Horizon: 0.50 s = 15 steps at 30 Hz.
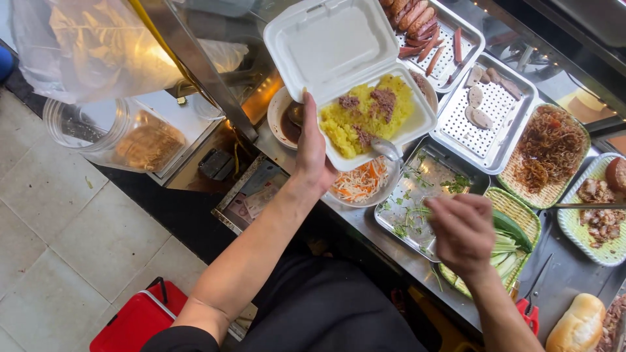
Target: Prepare a takeout food box by adding rice, various meats, and vegetables.
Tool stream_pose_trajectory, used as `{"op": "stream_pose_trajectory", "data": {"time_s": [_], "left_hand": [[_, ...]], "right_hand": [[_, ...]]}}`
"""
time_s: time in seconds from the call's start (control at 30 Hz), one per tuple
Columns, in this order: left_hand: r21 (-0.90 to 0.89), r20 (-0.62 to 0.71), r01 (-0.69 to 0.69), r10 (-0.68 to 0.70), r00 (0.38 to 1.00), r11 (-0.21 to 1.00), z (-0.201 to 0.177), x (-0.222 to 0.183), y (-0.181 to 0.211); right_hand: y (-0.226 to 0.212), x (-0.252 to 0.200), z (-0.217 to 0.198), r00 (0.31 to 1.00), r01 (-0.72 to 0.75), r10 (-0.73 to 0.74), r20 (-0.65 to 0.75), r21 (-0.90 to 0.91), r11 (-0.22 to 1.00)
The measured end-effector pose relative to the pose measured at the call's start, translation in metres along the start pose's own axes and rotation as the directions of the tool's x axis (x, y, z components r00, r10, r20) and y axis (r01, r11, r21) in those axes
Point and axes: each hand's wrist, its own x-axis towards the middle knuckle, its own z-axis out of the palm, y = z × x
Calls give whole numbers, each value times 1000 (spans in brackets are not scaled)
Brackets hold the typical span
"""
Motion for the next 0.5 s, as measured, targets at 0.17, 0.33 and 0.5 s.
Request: {"op": "stream_pose_trajectory", "data": {"time_s": [0.17,0.33,0.5], "left_hand": [[366,22,-280,292,956,888,-9,-16,-27],[664,134,-355,363,922,658,-11,-38,-39],[388,1,-293,317,948,874,-16,-35,-34]], "right_hand": [[-29,57,-16,871,-409,491,-16,531,742],[-31,75,-8,581,-561,768,269,817,138],[-50,62,-13,586,-737,777,230,550,393]]}}
